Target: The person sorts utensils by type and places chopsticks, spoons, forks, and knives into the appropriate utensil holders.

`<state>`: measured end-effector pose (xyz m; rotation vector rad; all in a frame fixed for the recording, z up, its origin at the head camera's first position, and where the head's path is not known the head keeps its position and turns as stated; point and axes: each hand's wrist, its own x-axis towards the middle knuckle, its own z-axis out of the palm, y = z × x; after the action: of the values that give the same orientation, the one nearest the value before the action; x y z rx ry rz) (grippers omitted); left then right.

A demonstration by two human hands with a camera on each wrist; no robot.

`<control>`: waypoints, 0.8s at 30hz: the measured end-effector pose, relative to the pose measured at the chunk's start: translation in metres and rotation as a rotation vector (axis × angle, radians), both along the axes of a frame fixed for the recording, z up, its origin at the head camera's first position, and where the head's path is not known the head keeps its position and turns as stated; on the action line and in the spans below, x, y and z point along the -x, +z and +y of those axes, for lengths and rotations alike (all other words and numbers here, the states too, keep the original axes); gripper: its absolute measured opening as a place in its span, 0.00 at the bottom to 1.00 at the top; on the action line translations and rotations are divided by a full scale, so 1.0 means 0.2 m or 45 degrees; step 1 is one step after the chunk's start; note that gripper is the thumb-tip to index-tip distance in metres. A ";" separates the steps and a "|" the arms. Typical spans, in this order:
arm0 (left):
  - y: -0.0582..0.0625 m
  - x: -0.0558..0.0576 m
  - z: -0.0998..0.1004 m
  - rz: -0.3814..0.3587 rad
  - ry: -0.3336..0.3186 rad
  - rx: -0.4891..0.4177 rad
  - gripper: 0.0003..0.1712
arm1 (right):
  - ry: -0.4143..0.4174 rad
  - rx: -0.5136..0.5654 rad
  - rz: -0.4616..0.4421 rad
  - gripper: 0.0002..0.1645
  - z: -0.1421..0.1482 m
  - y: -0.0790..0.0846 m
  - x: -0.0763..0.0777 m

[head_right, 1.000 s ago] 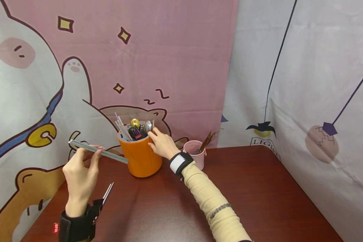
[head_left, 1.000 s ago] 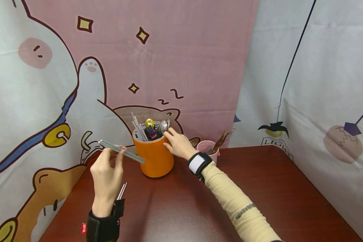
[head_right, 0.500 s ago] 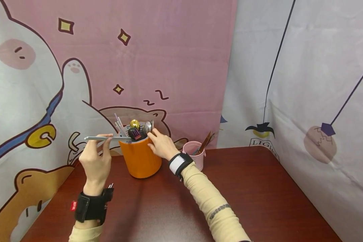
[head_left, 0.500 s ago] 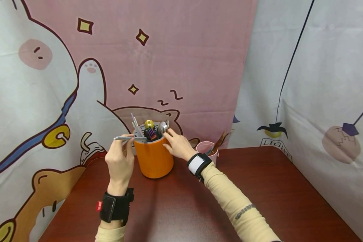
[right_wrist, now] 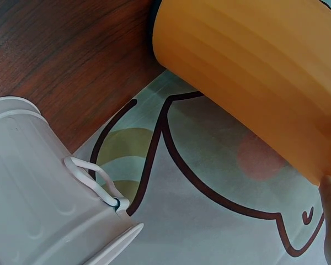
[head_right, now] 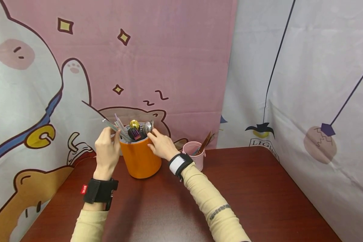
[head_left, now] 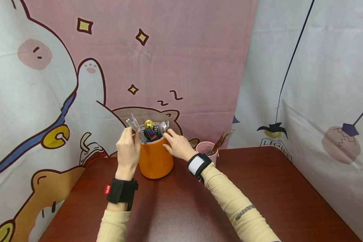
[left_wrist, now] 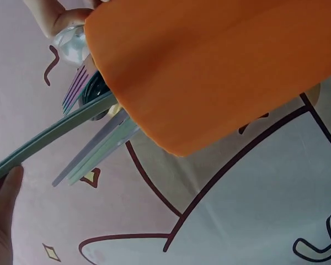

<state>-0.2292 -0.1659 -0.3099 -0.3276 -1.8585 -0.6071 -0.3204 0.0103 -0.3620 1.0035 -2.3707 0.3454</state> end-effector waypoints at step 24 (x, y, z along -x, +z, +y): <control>-0.19 0.16 -0.02 -0.595 0.313 -0.062 0.12 | 0.003 0.011 0.057 0.18 0.00 -0.02 0.01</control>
<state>-0.2617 -0.1692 -0.3470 0.0874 -2.2814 -0.5904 -0.3224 0.0096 -0.3652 0.9999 -2.3262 0.3299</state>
